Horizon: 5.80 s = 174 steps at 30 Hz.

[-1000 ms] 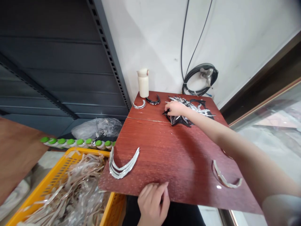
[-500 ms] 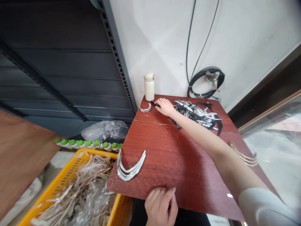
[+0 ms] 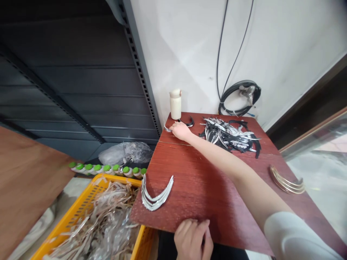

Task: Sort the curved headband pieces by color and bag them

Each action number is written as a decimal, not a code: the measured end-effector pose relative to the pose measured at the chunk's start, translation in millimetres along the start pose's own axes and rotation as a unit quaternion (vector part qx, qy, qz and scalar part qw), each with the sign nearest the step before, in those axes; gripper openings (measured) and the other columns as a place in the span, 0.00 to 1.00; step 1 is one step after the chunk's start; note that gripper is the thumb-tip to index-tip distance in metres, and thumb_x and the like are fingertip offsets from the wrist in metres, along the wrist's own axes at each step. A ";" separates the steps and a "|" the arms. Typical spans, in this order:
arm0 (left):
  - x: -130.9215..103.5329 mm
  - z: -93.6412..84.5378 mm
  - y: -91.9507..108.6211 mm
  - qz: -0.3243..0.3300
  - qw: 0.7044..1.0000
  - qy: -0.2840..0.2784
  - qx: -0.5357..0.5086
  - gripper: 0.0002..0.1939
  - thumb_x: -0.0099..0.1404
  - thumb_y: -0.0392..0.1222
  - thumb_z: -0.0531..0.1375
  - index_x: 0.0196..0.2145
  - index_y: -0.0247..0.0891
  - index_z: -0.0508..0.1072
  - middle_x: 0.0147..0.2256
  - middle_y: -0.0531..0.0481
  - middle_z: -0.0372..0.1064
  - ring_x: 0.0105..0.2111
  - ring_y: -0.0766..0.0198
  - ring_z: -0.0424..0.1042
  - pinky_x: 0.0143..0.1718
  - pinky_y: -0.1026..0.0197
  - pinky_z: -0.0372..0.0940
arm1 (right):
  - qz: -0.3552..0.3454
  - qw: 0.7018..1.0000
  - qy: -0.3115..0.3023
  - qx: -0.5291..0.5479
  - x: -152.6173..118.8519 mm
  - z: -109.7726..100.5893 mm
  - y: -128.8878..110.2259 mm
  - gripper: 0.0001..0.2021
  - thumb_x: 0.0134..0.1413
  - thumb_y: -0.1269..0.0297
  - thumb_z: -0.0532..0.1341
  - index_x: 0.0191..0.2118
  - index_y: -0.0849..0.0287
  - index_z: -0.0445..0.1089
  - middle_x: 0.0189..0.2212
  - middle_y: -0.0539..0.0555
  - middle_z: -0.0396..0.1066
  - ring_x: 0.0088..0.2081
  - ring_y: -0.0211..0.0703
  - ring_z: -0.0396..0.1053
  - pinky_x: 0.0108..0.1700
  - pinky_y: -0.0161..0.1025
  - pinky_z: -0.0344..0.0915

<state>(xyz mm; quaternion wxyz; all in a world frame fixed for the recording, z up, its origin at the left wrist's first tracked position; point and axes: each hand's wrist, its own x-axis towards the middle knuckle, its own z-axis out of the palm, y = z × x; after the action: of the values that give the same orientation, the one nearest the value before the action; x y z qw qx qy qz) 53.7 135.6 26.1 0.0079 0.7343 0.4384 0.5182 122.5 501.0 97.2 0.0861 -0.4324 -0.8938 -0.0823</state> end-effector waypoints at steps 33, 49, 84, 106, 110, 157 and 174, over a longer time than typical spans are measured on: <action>13.8 -7.7 1.8 0.017 0.999 -0.029 -0.013 0.12 0.62 0.26 0.58 0.42 0.36 0.73 0.27 0.50 0.73 0.26 0.65 0.71 0.32 0.61 0.65 | 0.285 0.957 0.063 -0.002 -143.6 -60.1 88.5 0.13 0.63 0.64 0.54 0.44 0.60 0.75 0.45 0.61 0.72 0.48 0.53 0.65 0.50 0.45 0.58; 12.9 -1.1 0.0 0.043 0.997 -0.031 0.047 0.12 0.62 0.27 0.60 0.43 0.37 0.73 0.28 0.50 0.73 0.26 0.65 0.70 0.33 0.62 0.64 | 0.324 0.939 0.066 0.096 -256.0 -70.9 129.8 0.10 0.58 0.57 0.63 0.35 0.59 0.75 0.37 0.55 0.74 0.42 0.45 0.70 0.46 0.37 0.63; 48.5 8.0 43.4 -0.433 0.872 -0.080 -0.213 0.25 0.65 0.60 0.54 0.27 0.35 0.75 0.17 0.52 0.67 0.17 0.65 0.68 0.21 0.65 0.65 | 0.390 0.913 0.041 0.114 -286.5 -77.8 89.0 0.09 0.53 0.63 0.66 0.39 0.59 0.73 0.41 0.58 0.74 0.43 0.50 0.70 0.40 0.38 0.62; 54.4 8.6 32.1 -0.423 0.865 -0.140 -0.229 0.26 0.65 0.62 0.55 0.24 0.36 0.73 0.16 0.54 0.63 0.18 0.68 0.64 0.22 0.66 0.60 | 0.399 0.700 0.210 0.554 -299.7 -109.4 80.1 0.20 0.48 0.46 0.68 0.32 0.62 0.75 0.29 0.55 0.76 0.32 0.38 0.75 0.33 0.32 0.72; 55.0 11.5 31.2 -0.399 0.880 -0.109 -0.234 0.27 0.66 0.61 0.53 0.21 0.37 0.67 0.20 0.53 0.63 0.23 0.68 0.65 0.28 0.66 0.63 | 0.315 0.701 0.049 0.638 -303.7 -127.4 28.2 0.21 0.52 0.46 0.66 0.35 0.63 0.76 0.27 0.56 0.77 0.29 0.37 0.75 0.31 0.31 0.71; -39.7 83.3 203.7 -0.401 0.727 -0.341 -0.441 0.20 0.66 0.52 0.57 0.23 0.38 0.61 0.21 0.58 0.52 0.24 0.70 0.54 0.27 0.66 0.53 | 0.528 0.689 0.097 0.487 -578.9 -93.5 -164.6 0.16 0.64 0.49 0.55 0.33 0.56 0.67 0.17 0.45 0.65 0.18 0.35 0.62 0.23 0.32 0.60; -43.3 62.3 195.5 -0.522 0.662 -0.213 -0.494 0.23 0.69 0.59 0.52 0.41 0.37 0.76 0.26 0.53 0.61 0.30 0.66 0.62 0.36 0.64 0.60 | 0.497 0.704 0.181 0.474 -561.8 -96.5 -176.8 0.22 0.62 0.52 0.58 0.20 0.58 0.63 0.17 0.47 0.62 0.22 0.36 0.62 0.29 0.34 0.59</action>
<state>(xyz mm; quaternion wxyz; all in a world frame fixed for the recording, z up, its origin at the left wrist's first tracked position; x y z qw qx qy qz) 222.4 14.7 55.7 0.7320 0.3639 0.4154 0.3991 334.9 -54.9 51.7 0.4680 -0.6925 -0.4381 0.3308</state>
